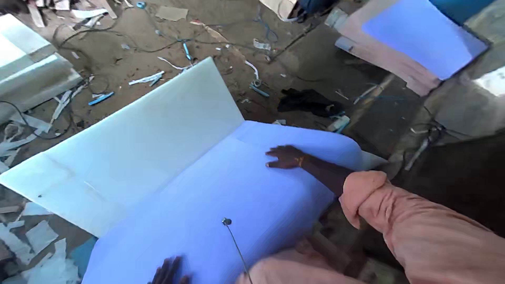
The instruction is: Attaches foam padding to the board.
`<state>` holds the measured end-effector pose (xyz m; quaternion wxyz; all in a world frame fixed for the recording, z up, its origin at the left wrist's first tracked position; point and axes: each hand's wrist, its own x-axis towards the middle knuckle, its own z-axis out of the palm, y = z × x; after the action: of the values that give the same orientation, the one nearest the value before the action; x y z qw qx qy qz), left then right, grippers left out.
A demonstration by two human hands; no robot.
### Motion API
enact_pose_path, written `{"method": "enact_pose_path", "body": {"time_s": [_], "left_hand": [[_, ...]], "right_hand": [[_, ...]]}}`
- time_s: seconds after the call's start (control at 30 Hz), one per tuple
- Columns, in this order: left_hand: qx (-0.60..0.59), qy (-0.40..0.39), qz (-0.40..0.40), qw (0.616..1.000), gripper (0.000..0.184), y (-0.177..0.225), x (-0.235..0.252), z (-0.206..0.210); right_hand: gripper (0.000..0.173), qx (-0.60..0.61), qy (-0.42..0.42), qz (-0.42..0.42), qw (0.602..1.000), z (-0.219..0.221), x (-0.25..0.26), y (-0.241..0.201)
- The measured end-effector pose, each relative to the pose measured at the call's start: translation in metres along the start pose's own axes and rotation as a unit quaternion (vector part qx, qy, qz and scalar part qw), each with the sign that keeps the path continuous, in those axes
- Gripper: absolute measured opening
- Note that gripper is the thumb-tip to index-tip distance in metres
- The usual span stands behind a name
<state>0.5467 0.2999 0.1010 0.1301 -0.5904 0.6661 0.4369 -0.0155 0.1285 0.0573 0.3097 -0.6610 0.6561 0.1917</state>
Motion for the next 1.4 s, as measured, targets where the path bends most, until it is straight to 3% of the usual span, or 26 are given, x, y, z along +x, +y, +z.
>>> {"method": "enact_pose_path", "body": {"time_s": [0.07,0.17,0.33,0.67,0.8,0.9,1.1,1.4], "left_hand": [[0.005,0.039,0.041,0.998,0.073,0.045,-0.008,0.000],[0.087,0.141,0.038,0.985,0.083,0.086,-0.012,0.008],[0.132,0.245,-0.010,0.961,0.080,0.107,-0.001,-0.003],[0.133,0.249,-0.042,0.958,0.079,0.110,-0.002,0.002],[0.093,0.182,-0.059,0.977,0.079,0.111,0.001,0.002],[0.068,0.144,-0.091,0.983,0.081,0.113,0.008,-0.001],[0.056,0.154,-0.102,0.981,0.076,0.120,0.011,-0.017],[0.069,0.350,-0.064,0.932,0.050,0.124,0.021,-0.087]], "right_hand": [[0.074,-0.002,0.039,-0.009,0.999,-0.023,-0.038,0.008],[0.070,0.000,0.127,-0.034,0.991,-0.028,-0.082,0.009],[0.063,0.003,0.292,-0.081,0.953,-0.025,-0.092,0.004],[0.061,-0.031,0.284,-0.088,0.954,-0.021,-0.084,0.003],[0.062,-0.047,0.237,-0.091,0.966,-0.016,-0.091,0.006],[0.065,-0.039,0.265,-0.094,0.959,-0.007,-0.089,0.011],[0.062,-0.015,0.314,-0.087,0.945,-0.015,-0.081,0.006],[0.046,0.038,0.344,-0.074,0.935,-0.094,-0.052,-0.033]]}}
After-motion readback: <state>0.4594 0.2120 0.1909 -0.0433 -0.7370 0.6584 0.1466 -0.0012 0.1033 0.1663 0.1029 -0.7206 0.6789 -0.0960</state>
